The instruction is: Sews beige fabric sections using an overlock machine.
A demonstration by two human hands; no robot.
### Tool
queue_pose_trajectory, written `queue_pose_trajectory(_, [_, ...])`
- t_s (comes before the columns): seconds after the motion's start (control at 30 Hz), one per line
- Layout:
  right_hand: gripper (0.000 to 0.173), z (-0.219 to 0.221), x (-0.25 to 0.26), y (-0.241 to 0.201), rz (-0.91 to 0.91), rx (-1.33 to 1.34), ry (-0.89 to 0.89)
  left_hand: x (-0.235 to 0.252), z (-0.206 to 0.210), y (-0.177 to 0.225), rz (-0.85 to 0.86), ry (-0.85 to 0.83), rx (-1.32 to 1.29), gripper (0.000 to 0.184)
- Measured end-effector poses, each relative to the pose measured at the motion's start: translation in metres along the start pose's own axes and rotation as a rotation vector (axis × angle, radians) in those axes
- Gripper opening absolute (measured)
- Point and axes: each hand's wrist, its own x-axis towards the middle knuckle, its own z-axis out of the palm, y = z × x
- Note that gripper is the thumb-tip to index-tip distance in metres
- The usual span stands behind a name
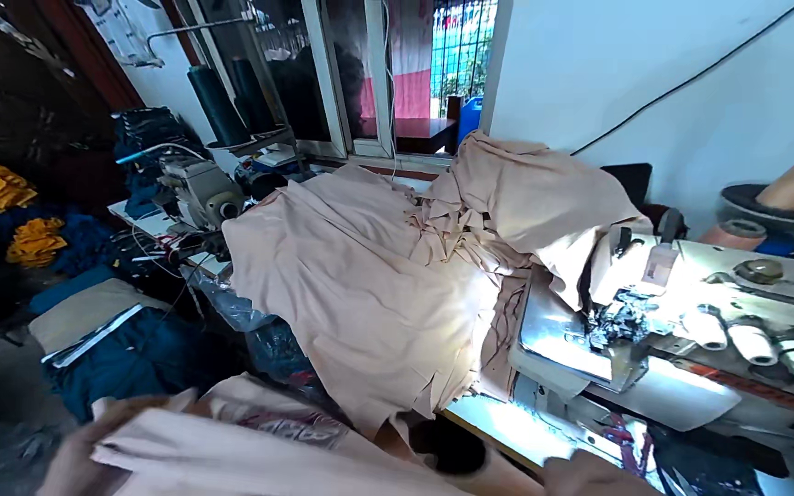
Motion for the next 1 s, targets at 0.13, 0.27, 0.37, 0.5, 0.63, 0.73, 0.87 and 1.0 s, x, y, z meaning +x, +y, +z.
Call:
queue_pose_trajectory(0.13, [0.014,-0.014,0.022,0.001,0.094,-0.261,0.101,0.077,0.029,0.106,0.059,0.150,-0.570,0.028])
queue_pose_trajectory(0.27, [0.016,-0.004,0.058,0.087,0.231,-0.401,0.362,0.185,0.083,0.166,0.124,0.185,-0.571,0.034])
queue_pose_trajectory(0.37, [0.020,-0.002,0.076,0.146,0.337,-0.470,0.399,0.203,0.150,0.218,0.277,0.015,-0.099,0.069])
queue_pose_trajectory(0.5, [0.023,0.006,0.082,0.178,0.493,-0.432,0.448,0.152,0.283,0.236,0.774,-0.549,0.145,0.055])
queue_pose_trajectory(0.63, [0.026,0.016,0.063,0.180,0.581,-0.364,0.444,0.135,0.332,0.234,0.757,-0.865,0.074,0.032])
queue_pose_trajectory(0.73, [0.023,0.022,0.045,0.172,0.652,-0.484,0.298,0.151,0.331,0.227,0.706,-0.759,-0.075,0.026])
queue_pose_trajectory(0.87, [0.021,0.025,0.038,0.181,0.554,-0.664,0.358,0.168,0.344,0.235,0.675,-0.678,-0.198,0.019])
queue_pose_trajectory(1.0, [0.022,0.020,0.042,0.189,0.638,-0.655,0.451,0.173,0.379,0.245,0.560,-0.742,-0.139,0.012])
